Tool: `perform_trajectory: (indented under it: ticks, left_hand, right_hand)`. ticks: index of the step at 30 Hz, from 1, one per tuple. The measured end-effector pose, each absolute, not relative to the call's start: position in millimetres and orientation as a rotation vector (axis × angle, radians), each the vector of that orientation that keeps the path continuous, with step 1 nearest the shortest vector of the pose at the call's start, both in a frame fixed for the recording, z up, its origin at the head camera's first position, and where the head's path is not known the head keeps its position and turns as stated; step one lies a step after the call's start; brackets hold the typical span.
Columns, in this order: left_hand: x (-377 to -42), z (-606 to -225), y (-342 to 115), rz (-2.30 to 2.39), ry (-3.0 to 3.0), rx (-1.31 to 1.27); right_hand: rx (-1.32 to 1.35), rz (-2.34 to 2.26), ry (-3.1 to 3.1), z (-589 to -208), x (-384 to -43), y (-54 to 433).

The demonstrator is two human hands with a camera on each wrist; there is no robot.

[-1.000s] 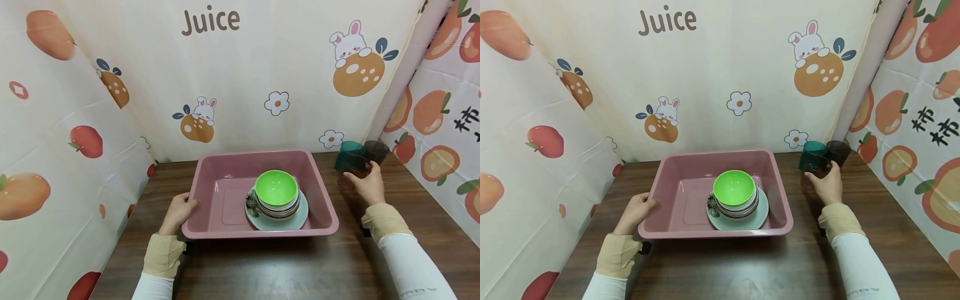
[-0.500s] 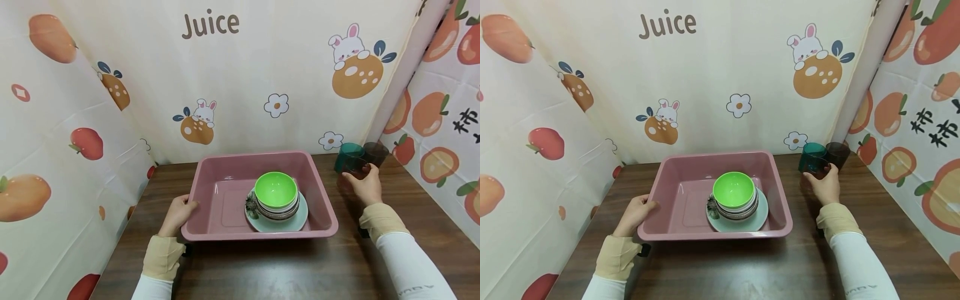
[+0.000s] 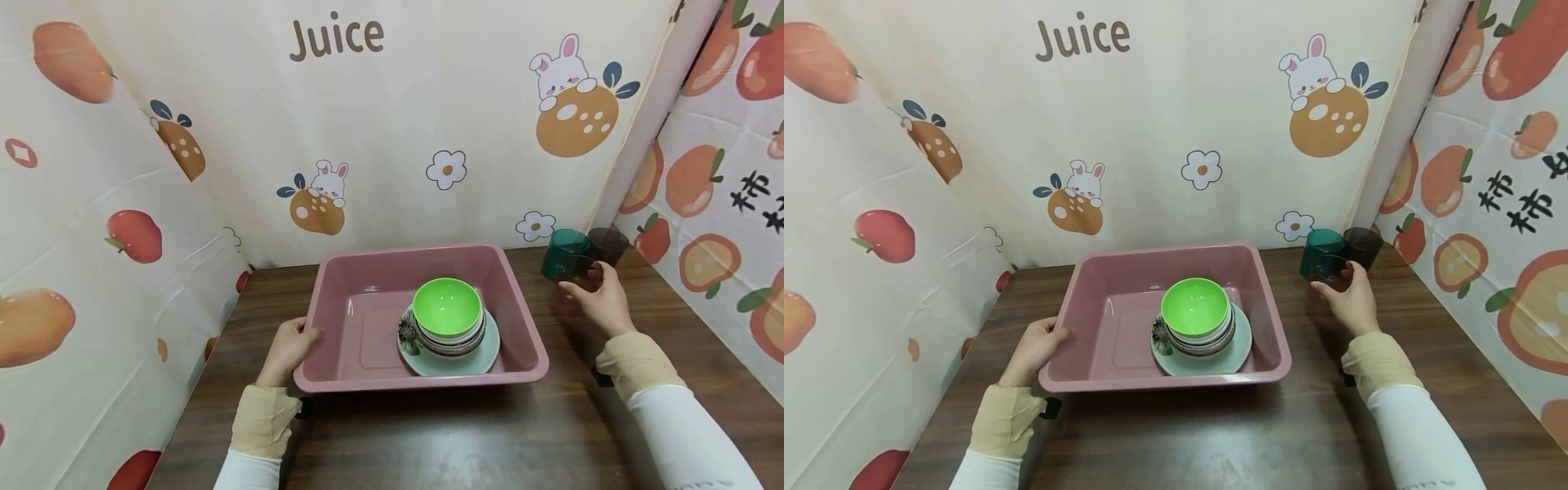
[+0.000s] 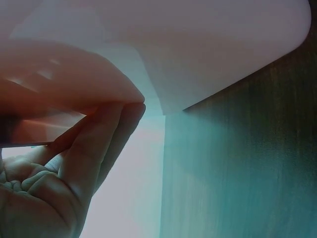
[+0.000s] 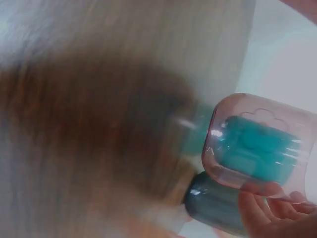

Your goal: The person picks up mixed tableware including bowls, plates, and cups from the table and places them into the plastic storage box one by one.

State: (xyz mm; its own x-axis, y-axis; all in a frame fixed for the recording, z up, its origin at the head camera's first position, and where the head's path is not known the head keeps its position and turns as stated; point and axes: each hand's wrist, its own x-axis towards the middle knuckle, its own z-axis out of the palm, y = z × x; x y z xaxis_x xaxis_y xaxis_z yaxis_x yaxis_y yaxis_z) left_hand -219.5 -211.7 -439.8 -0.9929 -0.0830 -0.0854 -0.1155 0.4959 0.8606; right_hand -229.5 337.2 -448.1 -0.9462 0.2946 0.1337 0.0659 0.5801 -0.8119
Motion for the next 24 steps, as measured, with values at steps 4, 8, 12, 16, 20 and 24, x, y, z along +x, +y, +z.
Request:
perform_trajectory:
  ticks: [4, 8, 12, 16, 20, 24]
  left_hand:
    - [-219, -440, -212, 1.555, 2.689, -0.177]
    - [-219, -439, -212, 1.573, 2.679, -0.174]
    - [-219, -438, -211, 1.592, 2.658, -0.169]
    - [-220, -437, -211, 1.579, 2.645, -0.147]
    - [-220, -437, -212, 1.555, 2.635, -0.127]
    - [-219, -437, -215, 1.543, 2.619, -0.127]
  right_hand:
    - [-0.233, 1.27, -2.577, -437, -228, 333]
    - [-0.175, 1.236, -2.565, -420, -225, 325]
    - [-0.116, 1.216, -2.545, -403, -221, 319]
    - [-0.035, 1.248, -2.558, -388, -218, 313]
    - [0.038, 1.304, -2.588, -374, -212, 305]
    - [0.086, 1.302, -2.607, -361, -207, 291]
